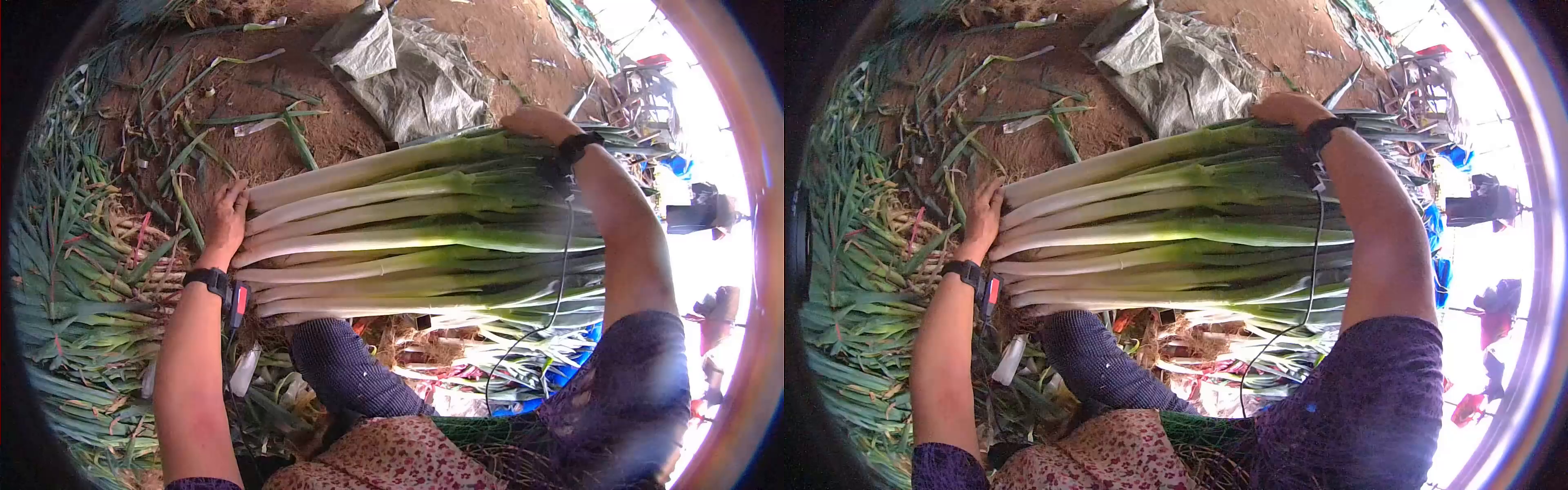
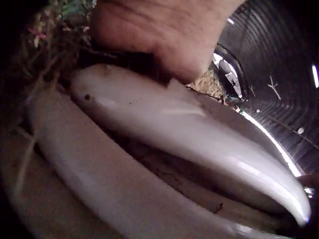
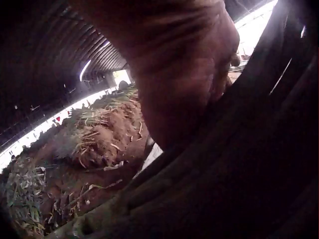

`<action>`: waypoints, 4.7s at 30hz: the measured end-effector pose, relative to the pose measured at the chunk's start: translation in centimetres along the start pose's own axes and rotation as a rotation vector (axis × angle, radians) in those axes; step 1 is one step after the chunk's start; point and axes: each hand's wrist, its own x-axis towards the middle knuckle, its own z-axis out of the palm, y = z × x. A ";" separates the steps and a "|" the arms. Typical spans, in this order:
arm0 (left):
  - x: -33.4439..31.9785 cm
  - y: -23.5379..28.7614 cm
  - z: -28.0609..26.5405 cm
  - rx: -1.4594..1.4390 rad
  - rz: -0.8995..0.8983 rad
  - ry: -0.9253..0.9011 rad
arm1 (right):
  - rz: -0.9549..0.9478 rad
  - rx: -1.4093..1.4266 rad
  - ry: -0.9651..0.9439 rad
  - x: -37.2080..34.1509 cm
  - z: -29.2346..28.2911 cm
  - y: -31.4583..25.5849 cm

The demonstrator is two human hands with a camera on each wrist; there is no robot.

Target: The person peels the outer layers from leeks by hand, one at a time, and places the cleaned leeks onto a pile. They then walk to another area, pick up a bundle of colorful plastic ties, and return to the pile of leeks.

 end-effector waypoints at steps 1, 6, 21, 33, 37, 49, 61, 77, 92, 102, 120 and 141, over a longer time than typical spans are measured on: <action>0.1 -0.1 0.0 -0.007 0.003 0.001 | 0.142 0.023 -0.018 -1.2 -0.1 0.3; -0.3 0.1 0.2 -0.013 -0.003 0.036 | -0.244 -0.126 0.396 -4.5 4.9 3.8; 0.1 0.0 0.4 -0.178 -0.076 -0.036 | 0.734 0.704 0.267 -2.4 10.0 3.8; 0.1 0.3 -0.3 -0.095 -0.021 -0.108 | 0.888 0.973 0.478 2.2 15.3 9.0; -0.1 -0.9 0.3 -0.087 -0.047 -0.100 | 0.856 1.063 0.368 3.9 18.7 12.0; -0.1 -1.5 1.6 0.066 -0.049 0.027 | 0.760 0.283 0.241 -0.1 7.4 5.3; -0.4 3.3 0.6 0.299 -0.090 0.087 | 0.041 0.117 0.366 0.2 10.0 12.1; 0.8 -0.7 -0.1 0.046 0.023 0.269 | -0.079 0.022 0.234 -0.6 7.2 12.5; -0.2 3.7 0.2 0.142 0.123 0.052 | 0.082 0.633 0.227 -4.4 4.7 -0.3; -1.7 2.7 1.0 0.132 0.120 -0.061 | 0.035 0.699 0.310 -3.7 9.3 1.0; -0.8 3.3 -0.3 -0.052 0.046 -0.022 | -0.029 0.501 0.393 -2.8 7.1 2.0; -24.5 -5.8 -7.0 -0.420 -0.510 0.298 | -0.153 0.708 0.278 -4.1 -2.3 -3.4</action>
